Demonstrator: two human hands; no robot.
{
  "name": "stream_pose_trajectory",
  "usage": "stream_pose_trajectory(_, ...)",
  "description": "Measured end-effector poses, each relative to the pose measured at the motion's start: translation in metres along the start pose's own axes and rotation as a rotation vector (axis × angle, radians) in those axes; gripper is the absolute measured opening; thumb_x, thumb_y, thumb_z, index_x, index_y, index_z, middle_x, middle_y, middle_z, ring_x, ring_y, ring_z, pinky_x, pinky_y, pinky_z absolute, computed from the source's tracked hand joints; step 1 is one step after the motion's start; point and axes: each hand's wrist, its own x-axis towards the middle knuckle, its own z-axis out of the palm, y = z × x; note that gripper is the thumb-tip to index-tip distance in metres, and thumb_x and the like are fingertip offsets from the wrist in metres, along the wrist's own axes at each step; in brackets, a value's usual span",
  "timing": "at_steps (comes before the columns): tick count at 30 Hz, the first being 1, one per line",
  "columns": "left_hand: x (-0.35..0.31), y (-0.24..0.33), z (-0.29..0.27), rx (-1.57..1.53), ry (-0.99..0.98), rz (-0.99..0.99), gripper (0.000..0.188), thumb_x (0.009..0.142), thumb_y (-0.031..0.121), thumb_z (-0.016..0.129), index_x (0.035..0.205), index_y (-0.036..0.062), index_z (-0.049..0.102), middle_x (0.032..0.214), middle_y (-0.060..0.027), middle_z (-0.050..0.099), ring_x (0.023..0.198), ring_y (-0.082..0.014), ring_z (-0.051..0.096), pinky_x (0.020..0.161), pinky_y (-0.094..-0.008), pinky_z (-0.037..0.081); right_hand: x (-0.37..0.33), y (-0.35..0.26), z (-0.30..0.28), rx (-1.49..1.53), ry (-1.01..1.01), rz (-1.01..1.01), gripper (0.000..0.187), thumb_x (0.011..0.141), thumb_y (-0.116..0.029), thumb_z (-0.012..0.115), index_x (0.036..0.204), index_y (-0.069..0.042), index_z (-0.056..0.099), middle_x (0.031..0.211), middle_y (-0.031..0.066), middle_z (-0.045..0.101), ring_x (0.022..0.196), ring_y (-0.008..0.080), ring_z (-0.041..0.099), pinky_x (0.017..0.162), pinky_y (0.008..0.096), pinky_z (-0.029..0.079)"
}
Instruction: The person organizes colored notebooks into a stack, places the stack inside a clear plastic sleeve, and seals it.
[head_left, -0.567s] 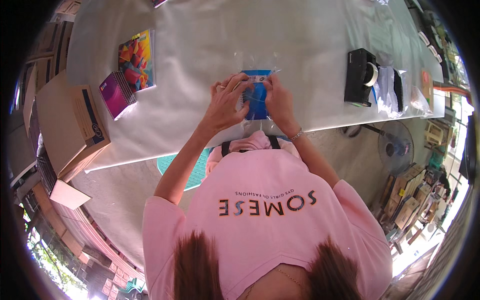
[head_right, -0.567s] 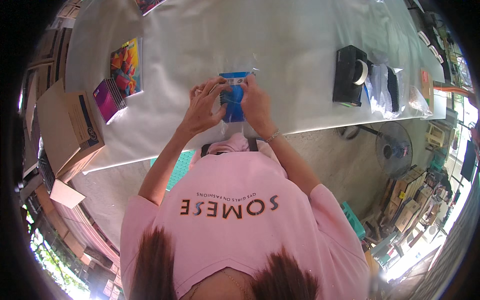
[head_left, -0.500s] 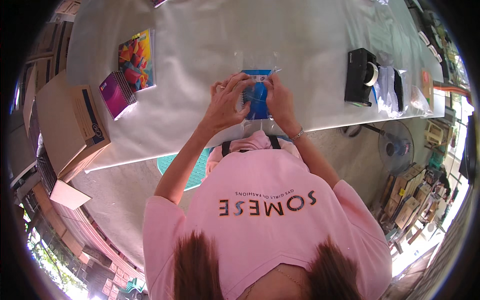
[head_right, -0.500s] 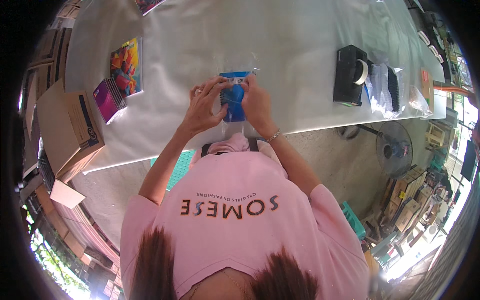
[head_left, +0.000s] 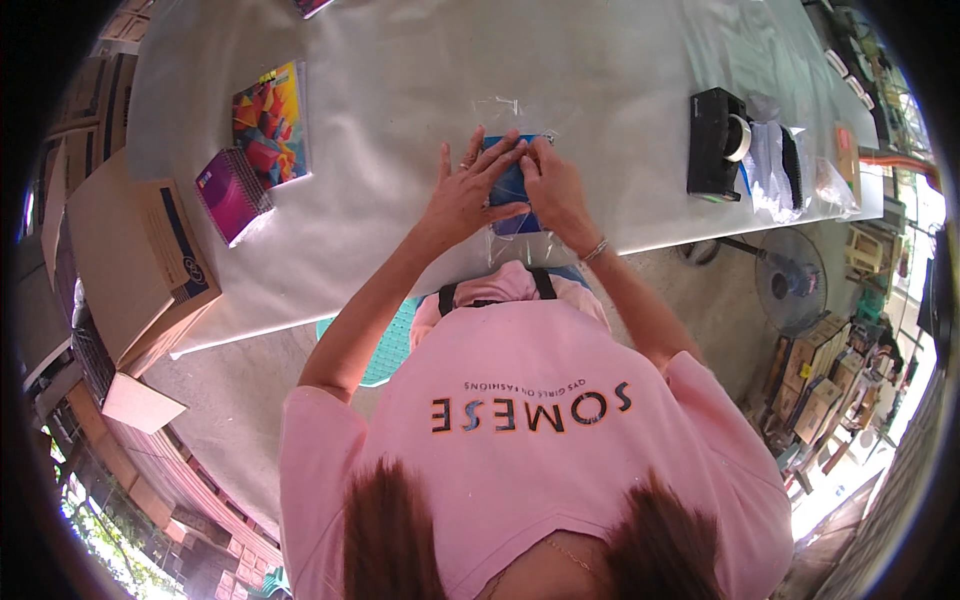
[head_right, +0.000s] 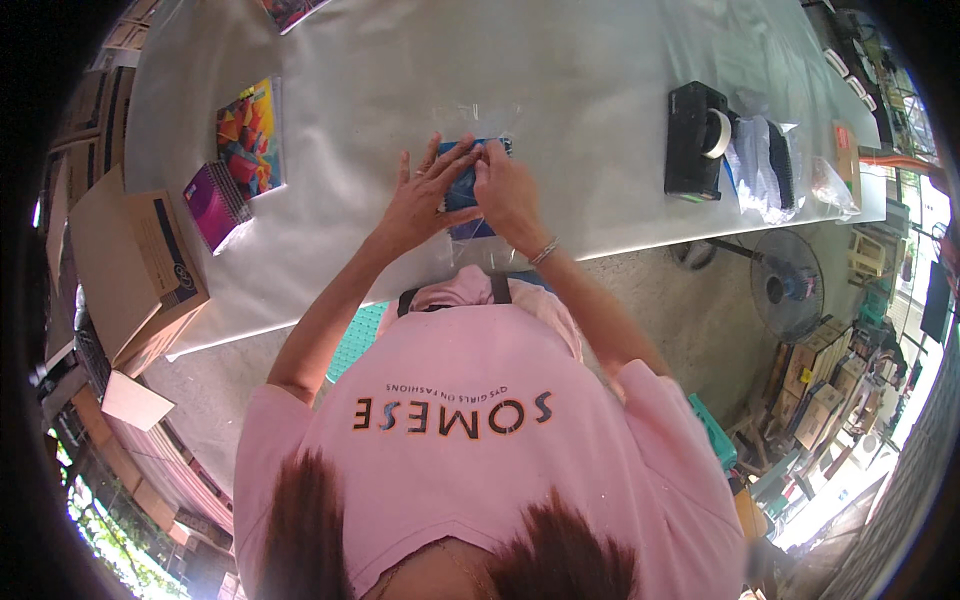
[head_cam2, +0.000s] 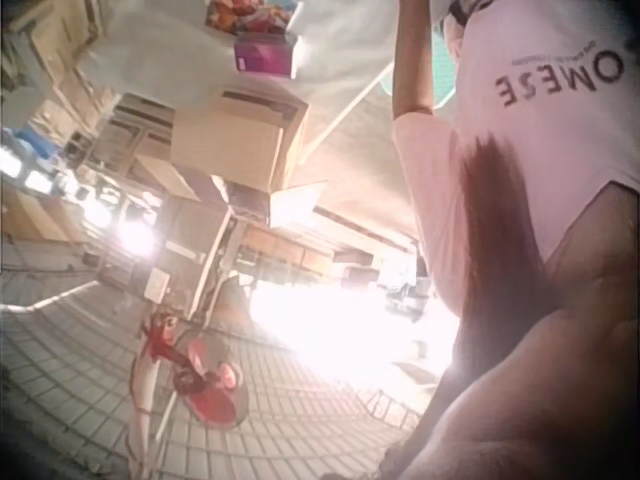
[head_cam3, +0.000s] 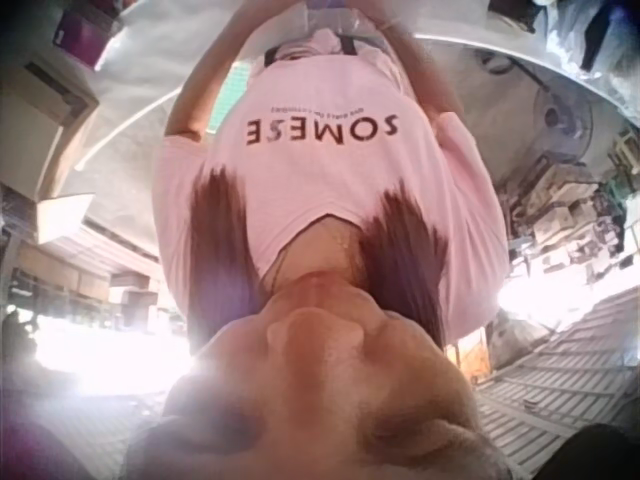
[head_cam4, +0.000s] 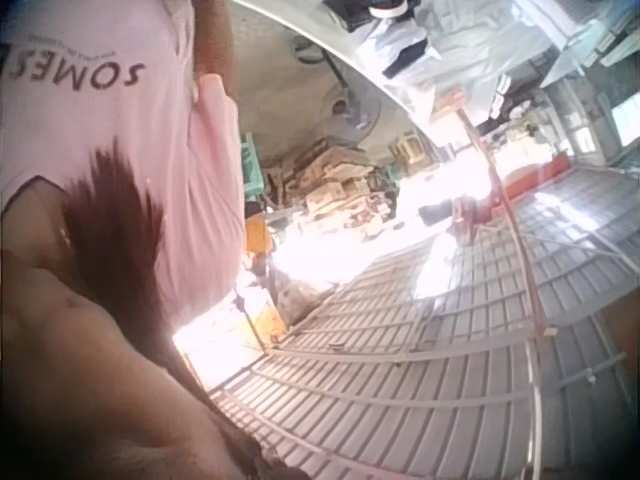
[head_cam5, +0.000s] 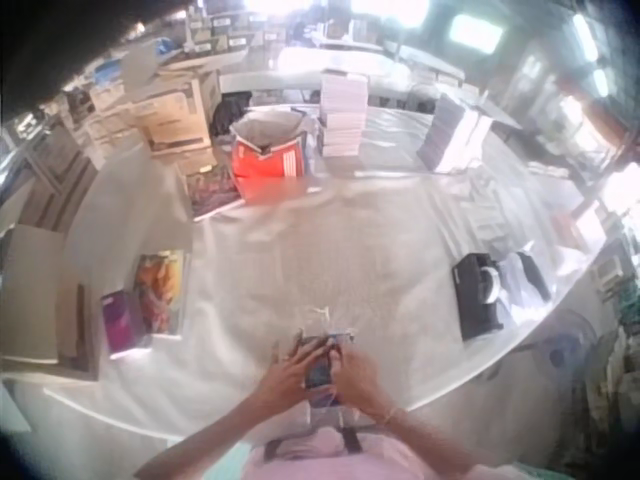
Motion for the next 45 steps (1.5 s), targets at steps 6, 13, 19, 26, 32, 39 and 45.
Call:
stream_pose_trajectory(6, 0.001, 0.003, -0.005, 0.029, -0.045, -0.016, 0.085, 0.077, 0.061, 0.062, 0.147, 0.0269, 0.029, 0.155, 0.0079, 0.019, 0.145, -0.0272, 0.011, 0.107, -0.0701, 0.010, 0.010, 0.028, -0.038, -0.035, -0.222, -0.416, 0.024, 0.084, -0.010, 0.055, 0.108, -0.010, 0.055, 0.114, 0.0168, 0.056, 0.112, 0.0342, 0.051, 0.093, 0.0444, 0.041)
stream_pose_trajectory(13, -0.011, -0.001, 0.007, -0.362, 0.263, 0.084, 0.081, 0.074, 0.060, 0.067, 0.143, 0.0304, 0.038, 0.156, -0.0053, 0.016, 0.144, -0.0348, 0.007, 0.107, -0.0693, 0.006, -0.011, 0.019, -0.031, -0.142, -0.184, -0.418, 0.053, 0.077, -0.024, 0.072, 0.124, -0.015, 0.049, 0.135, 0.0124, 0.041, 0.124, 0.0338, 0.040, 0.103, 0.0431, 0.033)
stream_pose_trajectory(19, -0.010, 0.002, -0.003, -0.111, 0.191, -0.193, 0.048, 0.071, 0.053, 0.075, 0.115, 0.0375, 0.066, 0.156, -0.0107, 0.013, 0.144, -0.0401, 0.000, 0.107, -0.0689, 0.004, -0.017, 0.019, -0.030, -0.156, -0.135, -0.347, 0.058, 0.073, -0.029, 0.076, 0.124, -0.021, 0.051, 0.136, 0.0087, 0.044, 0.121, 0.0371, 0.043, 0.096, 0.0455, 0.040)
stream_pose_trajectory(26, -0.012, 0.008, -0.002, -0.140, 0.204, -0.234, 0.044, 0.073, 0.049, 0.075, 0.115, 0.0405, 0.065, 0.156, -0.0138, 0.011, 0.144, -0.0393, 0.000, 0.106, -0.0697, 0.004, -0.014, 0.225, -0.148, -0.309, 0.974, 0.020, 0.029, 0.080, -0.020, 0.072, 0.104, -0.005, 0.064, 0.099, 0.0091, 0.063, 0.097, 0.0265, 0.054, 0.087, 0.0404, 0.040)
stream_pose_trajectory(32, -0.012, 0.004, 0.002, -0.109, 0.196, -0.250, 0.045, 0.073, 0.047, 0.076, 0.116, 0.0403, 0.064, 0.155, -0.0152, 0.012, 0.144, -0.0409, 0.004, 0.104, -0.0719, 0.008, -0.018, 0.261, -0.204, 0.595, 0.479, 0.399, 0.035, 0.083, -0.030, 0.074, 0.094, 0.003, 0.067, 0.086, 0.0059, 0.067, 0.060, 0.0097, 0.058, 0.055, 0.0215, 0.050)
stream_pose_trajectory(39, -0.011, 0.005, 0.002, -0.119, 0.194, -0.250, 0.046, 0.073, 0.047, 0.076, 0.117, 0.0404, 0.064, 0.155, -0.0158, 0.013, 0.143, -0.0413, 0.005, 0.103, -0.0728, 0.008, -0.028, 0.276, -0.193, 0.850, 0.464, 0.251, 0.034, 0.085, -0.024, 0.072, 0.101, 0.005, 0.063, 0.085, 0.0060, 0.066, 0.069, 0.0098, 0.063, 0.065, 0.0182, 0.052)
stream_pose_trajectory(45, -0.012, 0.005, 0.002, -0.144, 0.191, -0.273, 0.047, 0.072, 0.047, 0.077, 0.117, 0.0403, 0.064, 0.155, -0.0157, 0.013, 0.144, -0.0411, 0.004, 0.104, -0.0726, 0.007, -0.065, 0.257, -0.165, 1.009, 0.468, 0.280, 0.020, 0.095, -0.016, 0.056, 0.097, 0.004, 0.054, 0.094, 0.0130, 0.063, 0.073, 0.0190, 0.066, 0.069, 0.0269, 0.056)
